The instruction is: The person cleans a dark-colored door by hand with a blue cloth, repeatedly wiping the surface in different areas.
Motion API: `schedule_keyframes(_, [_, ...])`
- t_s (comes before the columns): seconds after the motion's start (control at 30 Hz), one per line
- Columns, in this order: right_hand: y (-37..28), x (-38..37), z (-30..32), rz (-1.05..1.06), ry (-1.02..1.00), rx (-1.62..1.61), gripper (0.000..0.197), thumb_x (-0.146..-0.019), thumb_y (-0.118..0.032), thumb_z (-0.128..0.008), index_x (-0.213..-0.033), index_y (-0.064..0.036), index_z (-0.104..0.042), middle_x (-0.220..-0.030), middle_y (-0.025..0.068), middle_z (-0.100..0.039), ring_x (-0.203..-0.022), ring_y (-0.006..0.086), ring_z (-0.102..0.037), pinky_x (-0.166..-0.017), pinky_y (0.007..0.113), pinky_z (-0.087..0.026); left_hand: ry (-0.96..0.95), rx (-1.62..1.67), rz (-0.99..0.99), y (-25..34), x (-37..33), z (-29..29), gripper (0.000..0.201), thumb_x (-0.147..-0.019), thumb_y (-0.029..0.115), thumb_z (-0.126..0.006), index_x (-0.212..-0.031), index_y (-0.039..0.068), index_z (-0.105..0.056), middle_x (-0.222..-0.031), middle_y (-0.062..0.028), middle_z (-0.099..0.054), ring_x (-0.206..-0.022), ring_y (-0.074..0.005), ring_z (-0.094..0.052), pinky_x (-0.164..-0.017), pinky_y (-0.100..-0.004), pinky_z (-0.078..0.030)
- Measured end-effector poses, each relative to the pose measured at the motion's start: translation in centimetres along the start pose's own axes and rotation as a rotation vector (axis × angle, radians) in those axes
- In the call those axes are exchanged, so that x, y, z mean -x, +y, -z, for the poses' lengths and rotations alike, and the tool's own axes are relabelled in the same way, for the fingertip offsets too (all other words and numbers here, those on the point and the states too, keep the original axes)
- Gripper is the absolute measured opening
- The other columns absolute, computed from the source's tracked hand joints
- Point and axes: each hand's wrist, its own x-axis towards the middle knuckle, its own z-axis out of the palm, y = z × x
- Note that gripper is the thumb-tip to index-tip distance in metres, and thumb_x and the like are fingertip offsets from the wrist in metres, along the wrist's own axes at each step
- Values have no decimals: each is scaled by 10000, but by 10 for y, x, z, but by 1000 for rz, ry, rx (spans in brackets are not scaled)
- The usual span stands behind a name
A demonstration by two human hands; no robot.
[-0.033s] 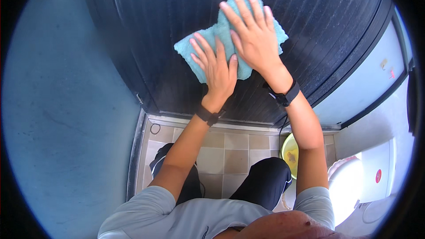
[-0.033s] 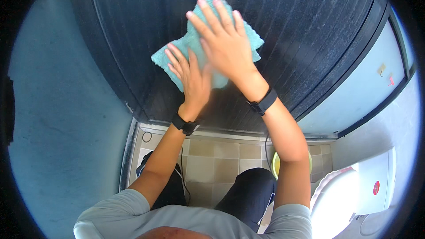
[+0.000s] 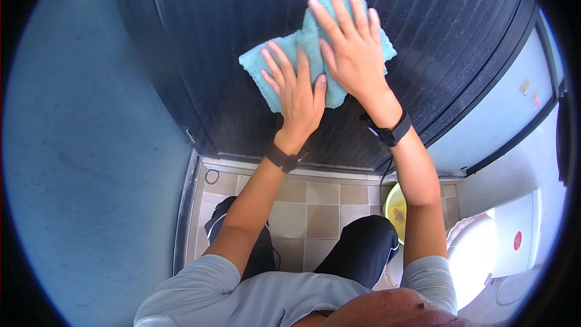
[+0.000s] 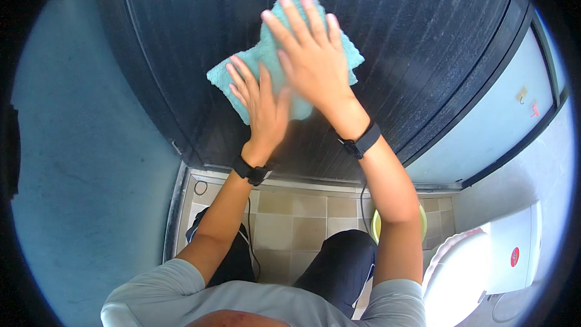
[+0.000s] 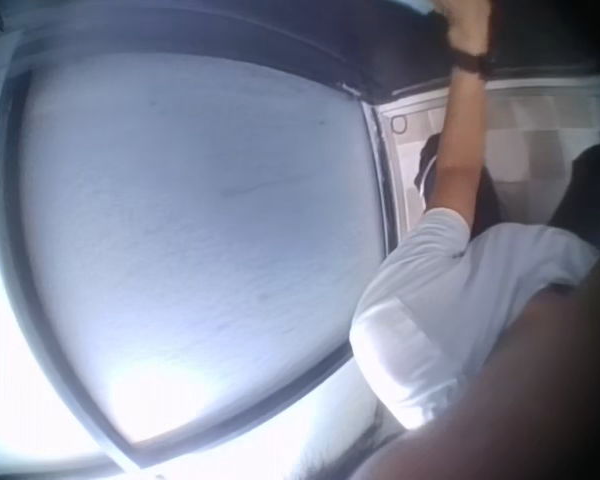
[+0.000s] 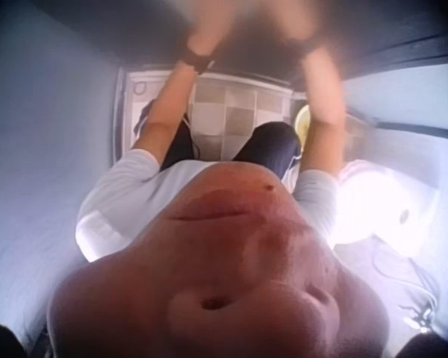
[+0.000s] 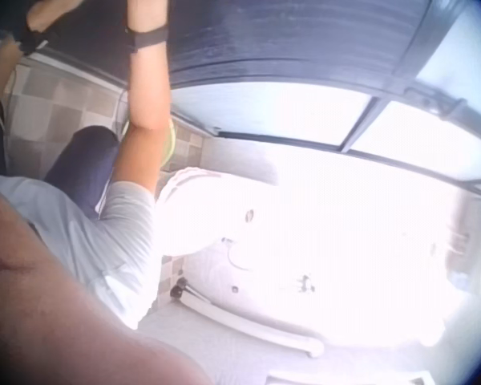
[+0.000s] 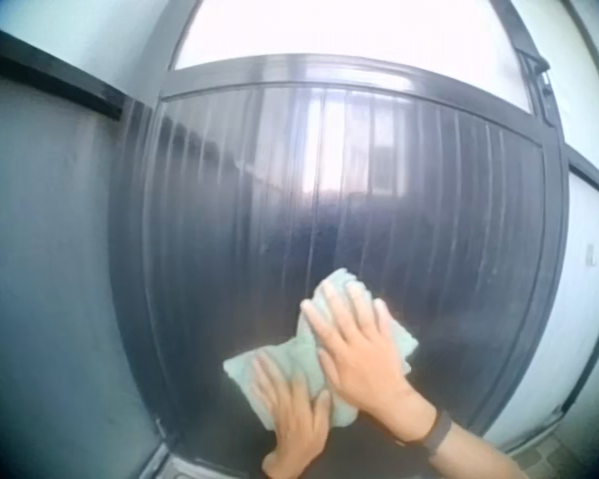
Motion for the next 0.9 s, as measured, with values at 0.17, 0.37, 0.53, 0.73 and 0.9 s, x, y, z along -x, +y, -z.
schedule_keyframes(0.17, [23, 25, 4, -201, 130, 1, 614, -825, -262, -623, -1399, -212, -408, -1500, 107, -272, -1365, 363, -239, -1048, 528, -230, -63, -7, -69, 2, -8, 7, 690, -852, 219, -566, -1439, 32, -257, -1486, -335, 50, -1367, -509, 101, -1019, -675, 4])
schedule_keyframes(0.37, [21, 80, 2, -433, 63, 28, 651, -854, -279, -586, -1425, -98, -330, -1507, 228, -162, -1375, 453, -135, -1058, 581, -194, -165, -48, -127, 5, -5, 7, 712, -805, 186, -621, -1445, 142, -312, -1492, -325, 21, -1372, -507, 76, -1019, -683, -17])
schedule_keyframes(0.53, [18, 126, -3, -546, -1, 26, 690, -861, -260, -566, -1426, -6, -264, -1497, 282, -118, -1375, 477, -93, -1088, 550, -143, -330, -44, -217, 16, 8, -3, 698, -787, 143, -626, -1427, 188, -351, -1496, -305, -54, -1374, -509, -15, -1022, -692, -70])
schedule_keyframes(0.73, [27, 151, -3, -549, 32, -63, 743, -861, -199, -559, -1440, 35, -157, -1497, 296, -76, -1378, 489, -31, -1110, 535, -72, -363, 6, -256, 20, 14, -9, 681, -798, 107, -610, -1423, 200, -357, -1494, -283, -117, -1373, -491, -89, -1023, -683, -115])
schedule_keyframes(0.9, [31, 116, 0, -470, 54, -15, 706, -866, -188, -543, -1440, 22, -190, -1506, 278, -78, -1379, 487, -38, -1093, 570, -78, -355, -6, -262, 13, 7, 0, 686, -806, 105, -598, -1433, 184, -333, -1487, -292, -130, -1375, -480, -101, -1039, -651, -137])
